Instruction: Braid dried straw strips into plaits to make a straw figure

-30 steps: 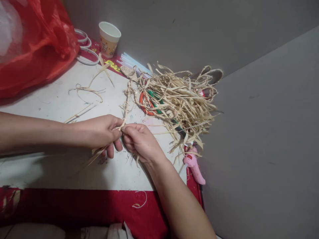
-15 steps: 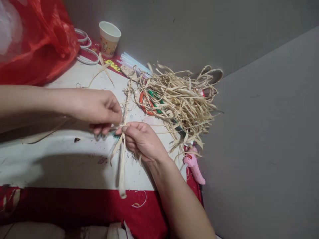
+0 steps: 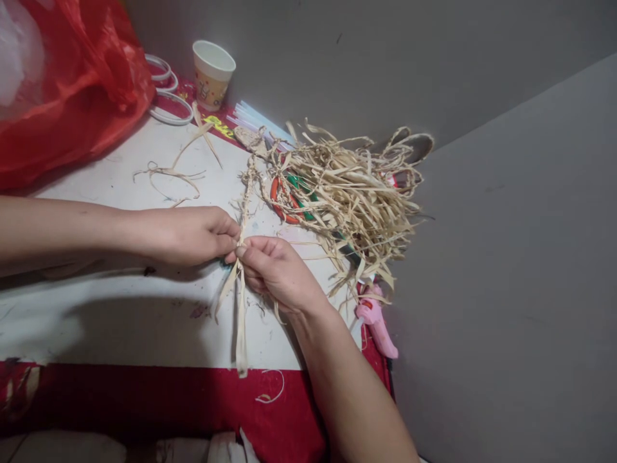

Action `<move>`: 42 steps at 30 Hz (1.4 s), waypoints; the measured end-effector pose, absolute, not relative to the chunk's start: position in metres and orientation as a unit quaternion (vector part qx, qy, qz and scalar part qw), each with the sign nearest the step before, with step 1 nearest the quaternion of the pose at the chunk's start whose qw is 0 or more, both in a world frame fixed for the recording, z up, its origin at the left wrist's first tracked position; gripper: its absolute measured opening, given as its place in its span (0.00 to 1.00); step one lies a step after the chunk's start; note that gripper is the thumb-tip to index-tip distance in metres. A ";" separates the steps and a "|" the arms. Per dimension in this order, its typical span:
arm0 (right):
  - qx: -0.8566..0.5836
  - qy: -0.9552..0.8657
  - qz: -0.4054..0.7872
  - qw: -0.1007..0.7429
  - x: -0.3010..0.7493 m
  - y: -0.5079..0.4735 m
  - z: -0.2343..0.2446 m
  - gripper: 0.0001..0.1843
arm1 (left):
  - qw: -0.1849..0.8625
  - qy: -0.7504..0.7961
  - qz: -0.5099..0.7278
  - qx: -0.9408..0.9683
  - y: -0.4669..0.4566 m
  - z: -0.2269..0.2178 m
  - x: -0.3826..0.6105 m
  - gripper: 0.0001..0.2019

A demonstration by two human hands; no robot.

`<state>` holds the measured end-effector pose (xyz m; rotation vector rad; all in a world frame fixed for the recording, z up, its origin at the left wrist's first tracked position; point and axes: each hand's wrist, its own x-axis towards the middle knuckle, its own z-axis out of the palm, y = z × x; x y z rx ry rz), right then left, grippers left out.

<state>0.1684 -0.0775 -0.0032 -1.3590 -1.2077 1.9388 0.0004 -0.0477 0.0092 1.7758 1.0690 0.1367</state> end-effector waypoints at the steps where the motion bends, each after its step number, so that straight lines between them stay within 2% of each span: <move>1: -0.497 -0.450 0.704 0.234 0.169 -0.078 -0.004 0.13 | 0.496 0.442 0.054 0.745 -0.047 0.010 -0.001 0.05; 7: -0.518 -0.548 0.624 0.205 0.172 -0.080 -0.005 0.10 | 0.500 0.425 0.036 0.753 -0.037 0.011 -0.005 0.06; 13: -0.520 -0.666 0.503 0.182 0.172 -0.083 -0.006 0.13 | 0.600 0.426 0.048 0.675 -0.036 0.005 -0.002 0.09; 17: -0.528 -0.704 0.447 0.160 0.171 -0.085 -0.003 0.14 | 0.640 0.442 0.065 0.625 -0.039 -0.001 -0.002 0.07; 22: -0.511 -0.728 0.436 0.137 0.174 -0.083 0.008 0.12 | 0.624 0.439 0.085 0.641 -0.040 -0.002 -0.002 0.06; 28: -0.534 -0.749 0.368 0.132 0.175 -0.081 0.012 0.14 | 0.571 0.440 0.086 0.688 -0.039 0.001 -0.001 0.06; 31: -0.547 -0.710 0.420 0.143 0.176 -0.080 0.009 0.12 | 0.543 0.444 0.072 0.709 -0.039 0.001 -0.002 0.06; 35: -0.549 -0.537 0.613 0.188 0.175 -0.081 0.005 0.13 | 0.518 0.438 0.081 0.731 -0.041 0.001 -0.003 0.08; 37: -0.543 -0.483 0.652 0.216 0.170 -0.086 0.004 0.13 | 0.522 0.441 0.090 0.725 -0.043 0.000 -0.002 0.08; 39: -0.557 -0.499 0.624 0.227 0.164 -0.092 0.002 0.13 | 0.538 0.444 0.097 0.710 -0.045 -0.001 -0.001 0.07; 42: -0.599 -0.597 0.490 0.212 0.158 -0.101 0.000 0.15 | 0.567 0.438 0.118 0.687 -0.047 -0.003 0.001 0.08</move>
